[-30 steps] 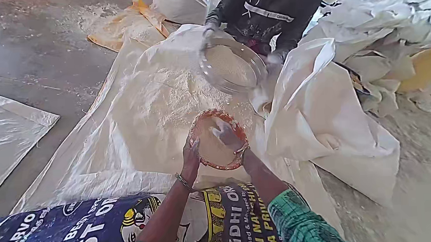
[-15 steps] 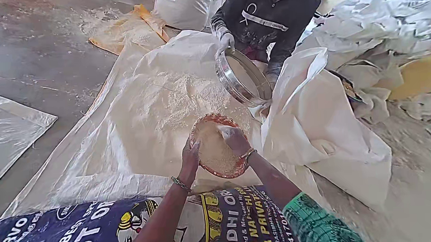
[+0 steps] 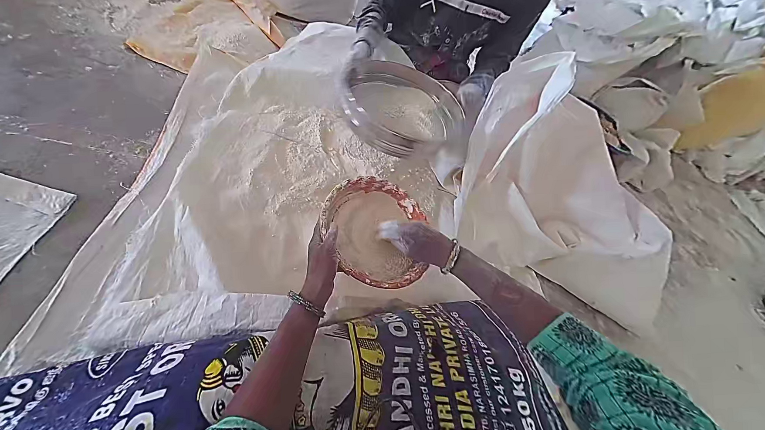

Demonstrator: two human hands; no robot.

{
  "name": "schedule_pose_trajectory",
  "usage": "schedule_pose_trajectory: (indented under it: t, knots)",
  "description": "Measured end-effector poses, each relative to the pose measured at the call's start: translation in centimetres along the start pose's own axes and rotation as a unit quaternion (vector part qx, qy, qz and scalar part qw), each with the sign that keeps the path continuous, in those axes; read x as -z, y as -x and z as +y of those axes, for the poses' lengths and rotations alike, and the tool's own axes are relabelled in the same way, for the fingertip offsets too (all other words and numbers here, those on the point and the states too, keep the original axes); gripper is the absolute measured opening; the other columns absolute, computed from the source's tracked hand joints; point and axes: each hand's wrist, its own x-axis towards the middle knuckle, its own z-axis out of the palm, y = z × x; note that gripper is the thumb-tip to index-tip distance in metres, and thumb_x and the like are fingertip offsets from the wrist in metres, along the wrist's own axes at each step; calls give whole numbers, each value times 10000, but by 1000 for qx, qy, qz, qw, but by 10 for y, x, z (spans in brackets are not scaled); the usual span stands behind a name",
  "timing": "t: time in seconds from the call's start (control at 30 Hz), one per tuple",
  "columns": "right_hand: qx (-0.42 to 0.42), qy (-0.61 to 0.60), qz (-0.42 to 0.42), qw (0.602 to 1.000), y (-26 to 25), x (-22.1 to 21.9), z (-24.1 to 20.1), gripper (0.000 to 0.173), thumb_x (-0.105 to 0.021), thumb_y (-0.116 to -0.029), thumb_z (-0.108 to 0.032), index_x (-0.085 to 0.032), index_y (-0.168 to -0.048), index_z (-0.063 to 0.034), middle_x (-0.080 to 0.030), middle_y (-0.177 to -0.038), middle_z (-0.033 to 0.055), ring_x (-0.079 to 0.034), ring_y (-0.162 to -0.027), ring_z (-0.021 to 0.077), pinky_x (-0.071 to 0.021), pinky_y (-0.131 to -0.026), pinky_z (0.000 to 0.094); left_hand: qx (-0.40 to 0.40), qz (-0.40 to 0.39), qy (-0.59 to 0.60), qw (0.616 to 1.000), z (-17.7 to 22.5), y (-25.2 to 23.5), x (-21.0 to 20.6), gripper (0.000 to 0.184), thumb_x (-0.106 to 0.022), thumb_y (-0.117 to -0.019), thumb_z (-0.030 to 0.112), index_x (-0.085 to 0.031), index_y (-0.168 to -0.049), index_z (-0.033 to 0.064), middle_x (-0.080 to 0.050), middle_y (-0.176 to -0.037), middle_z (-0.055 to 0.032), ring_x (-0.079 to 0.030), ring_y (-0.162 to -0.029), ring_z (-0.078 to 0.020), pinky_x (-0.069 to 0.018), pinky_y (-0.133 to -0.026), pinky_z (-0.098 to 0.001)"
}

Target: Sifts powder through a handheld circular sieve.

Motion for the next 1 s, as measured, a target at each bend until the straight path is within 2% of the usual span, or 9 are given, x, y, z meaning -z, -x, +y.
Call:
schedule_pose_trajectory:
  t: [0.1, 0.17, 0.3, 0.4, 0.53, 0.63, 0.77, 0.83, 1.0]
  knots:
    - [128, 44, 89, 987, -36, 2, -17, 339, -484, -966, 61, -685, -1239, 46, -654, -1338, 231, -562, -1338, 394, -394, -1163, 511, -17, -11, 12, 1000, -5, 3, -3, 479, -383, -1105, 185, -330, -1555, 28, -466, -1489, -203, -550, -1252, -193, -475, -1013, -350]
    - [124, 88, 76, 985, -63, 6, -26, 328, -532, -960, 72, -687, -1248, 40, -653, -1310, 253, -578, -1289, 436, -424, -1101, 570, -14, -12, 16, 1000, -6, 3, -1, 481, -380, -1104, 183, -326, -1556, 29, -467, -1485, -206, -546, -1255, -197, -470, -1019, -352]
    - [-82, 124, -1, 989, -86, 19, 0, 333, -630, -946, 20, -636, -1279, 30, -616, -1286, 252, -605, -1179, 460, -517, -921, 610, -5, 64, 53, 997, 5, -1, 4, 462, -426, -1094, 188, -373, -1529, 41, -527, -1395, -211, -594, -1137, -212, -523, -898, -370]
    - [-189, 15, -61, 980, -66, 35, -15, 415, -488, -1060, -108, -509, -1448, 37, -530, -1424, 293, -531, -1327, 443, -423, -1096, 573, -11, 107, 93, 990, 13, -2, 1, 456, -414, -1096, 169, -376, -1531, 37, -506, -1429, -219, -583, -1176, -234, -514, -931, -393]
    - [-118, -191, -40, 974, -49, 21, -43, 437, -402, -1045, -49, -491, -1461, 46, -509, -1481, 269, -474, -1408, 362, -345, -1177, 487, 4, 101, 62, 993, 9, -1, 0, 507, -416, -1102, 208, -303, -1572, 56, -449, -1485, -246, -557, -1231, -299, -512, -937, -467]
    - [-58, -221, 6, 974, -40, 31, -42, 398, -431, -983, 37, -596, -1344, 27, -593, -1381, 221, -563, -1293, 309, -435, -1096, 460, -29, 78, 32, 996, 6, 1, 3, 509, -417, -1100, 183, -298, -1572, 36, -443, -1506, -229, -540, -1272, -263, -488, -995, -429]
    - [-26, -110, -180, 977, -18, 37, -35, 291, -467, -1039, -6, -630, -1252, 107, -634, -1244, 330, -592, -1211, 470, -407, -1067, 598, -56, 72, 33, 995, 13, 1, 4, 474, -400, -1101, 154, -336, -1535, -26, -450, -1498, -238, -507, -1311, -222, -418, -1074, -365]
    - [-23, -140, -200, 969, -19, 16, -53, 355, -457, -1069, -87, -586, -1360, 71, -607, -1330, 313, -560, -1285, 449, -381, -1113, 583, -57, 57, 26, 996, 7, 0, 1, 479, -390, -1097, 144, -333, -1535, -41, -427, -1522, -244, -477, -1353, -236, -389, -1110, -373]
    - [-59, -192, -29, 979, -69, 7, -80, 384, -446, -1042, -31, -531, -1391, 106, -567, -1392, 306, -535, -1339, 381, -378, -1155, 468, -17, 51, 19, 998, -4, 6, -3, 495, -406, -1100, 198, -317, -1557, 33, -516, -1421, -228, -574, -1208, -250, -496, -974, -419]
